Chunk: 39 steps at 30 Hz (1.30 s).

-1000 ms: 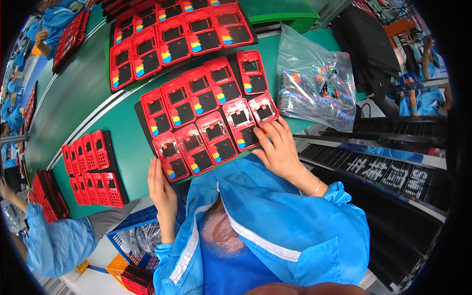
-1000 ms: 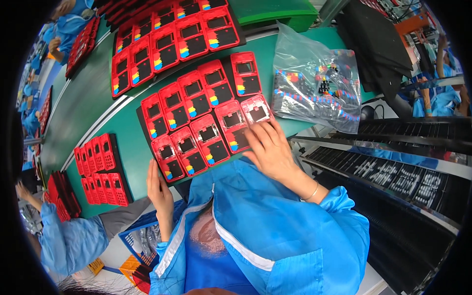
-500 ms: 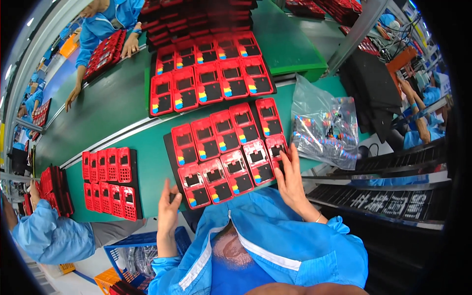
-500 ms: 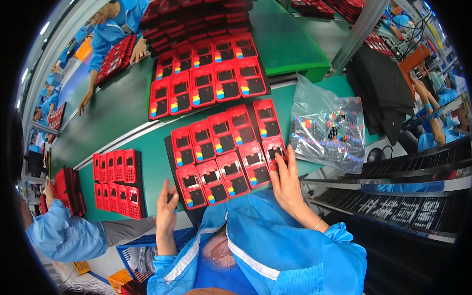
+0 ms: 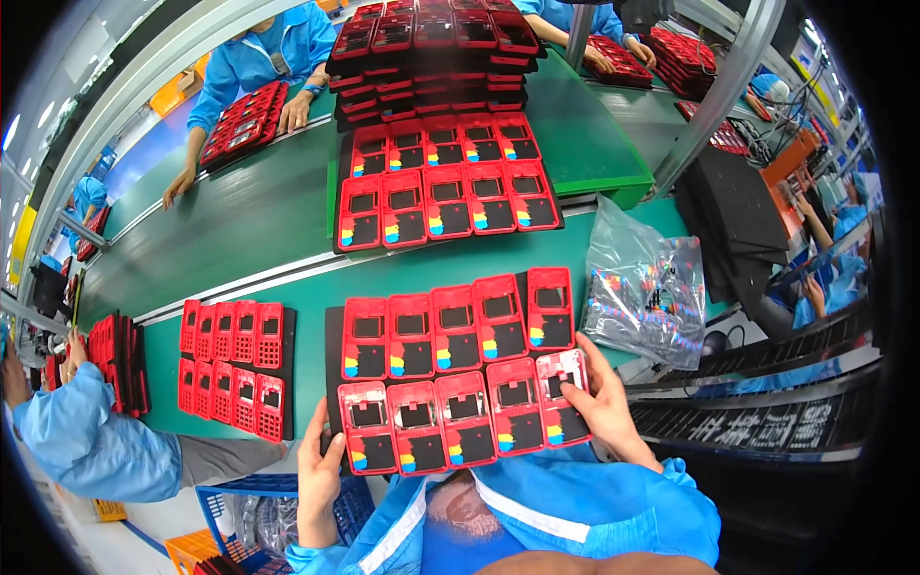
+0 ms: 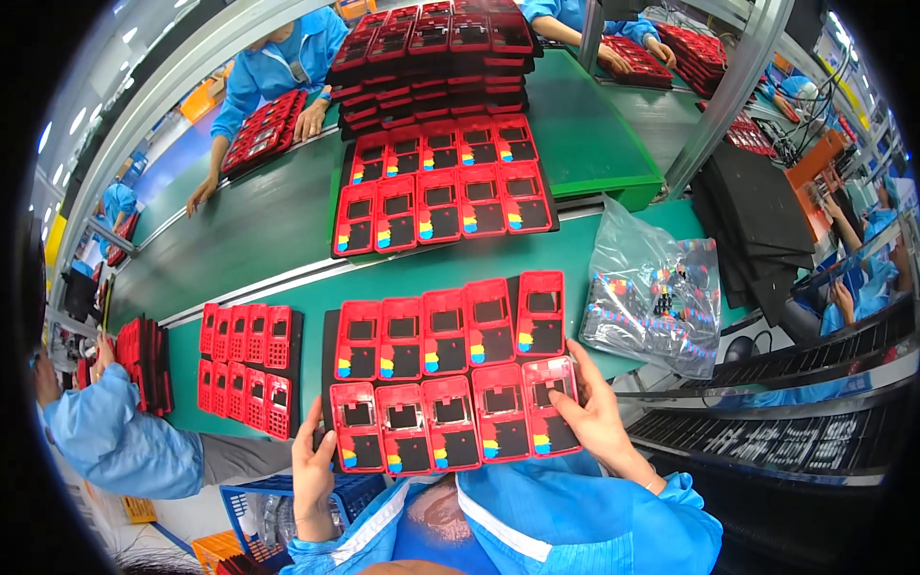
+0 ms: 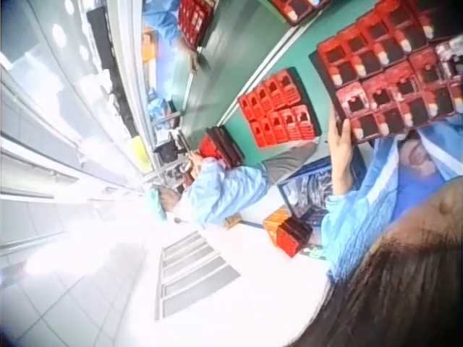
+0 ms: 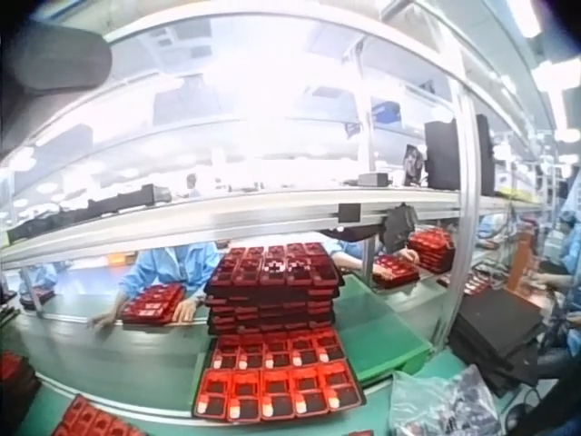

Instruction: The person assembles buttons and components into electronic device housings by hand, taking them from trays and plastic bags and inserting them into the shells.

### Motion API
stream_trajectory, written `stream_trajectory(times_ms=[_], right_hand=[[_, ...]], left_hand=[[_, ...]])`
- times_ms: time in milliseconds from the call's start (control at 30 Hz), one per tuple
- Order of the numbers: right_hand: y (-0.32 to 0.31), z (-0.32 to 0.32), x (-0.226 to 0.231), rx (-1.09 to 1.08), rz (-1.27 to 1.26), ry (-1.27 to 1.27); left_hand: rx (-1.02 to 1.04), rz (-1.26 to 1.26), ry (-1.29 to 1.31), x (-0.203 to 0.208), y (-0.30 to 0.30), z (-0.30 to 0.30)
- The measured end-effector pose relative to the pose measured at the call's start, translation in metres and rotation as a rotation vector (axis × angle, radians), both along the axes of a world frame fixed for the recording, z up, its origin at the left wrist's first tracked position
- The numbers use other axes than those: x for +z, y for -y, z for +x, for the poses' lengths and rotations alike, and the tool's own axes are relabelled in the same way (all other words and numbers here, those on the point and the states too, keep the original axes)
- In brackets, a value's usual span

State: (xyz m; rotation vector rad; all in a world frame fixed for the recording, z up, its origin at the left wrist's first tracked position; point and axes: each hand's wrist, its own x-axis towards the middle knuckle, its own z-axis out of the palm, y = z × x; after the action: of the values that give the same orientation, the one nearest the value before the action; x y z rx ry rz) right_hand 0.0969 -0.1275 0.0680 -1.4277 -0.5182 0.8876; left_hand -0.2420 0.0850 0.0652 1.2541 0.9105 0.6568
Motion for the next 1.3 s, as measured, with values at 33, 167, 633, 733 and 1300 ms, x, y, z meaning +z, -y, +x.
stream_trajectory(times_ms=[33, 167, 633, 733, 1300], right_hand=[[0.001, -0.001, 0.016, -0.014, 0.024, -0.006], [0.003, 0.003, 0.062, -0.015, 0.116, 0.009], [-0.181, 0.151, 0.023, -0.036, 0.241, 0.398], [-0.206, 0.190, -0.014, -0.196, 0.140, 0.601], [-0.090, 0.062, -0.022, -0.270, 0.311, 0.478]], left_hand=[[-0.003, 0.032, -0.044, 0.014, 0.001, -0.001], [0.032, 0.040, 0.040, 0.061, 0.001, 0.004], [-0.037, 0.430, -0.027, 0.008, -0.215, 0.148], [-0.054, 0.366, -0.015, 0.011, -0.232, 0.177], [0.405, 0.301, -0.779, -0.093, -0.362, -0.327]])
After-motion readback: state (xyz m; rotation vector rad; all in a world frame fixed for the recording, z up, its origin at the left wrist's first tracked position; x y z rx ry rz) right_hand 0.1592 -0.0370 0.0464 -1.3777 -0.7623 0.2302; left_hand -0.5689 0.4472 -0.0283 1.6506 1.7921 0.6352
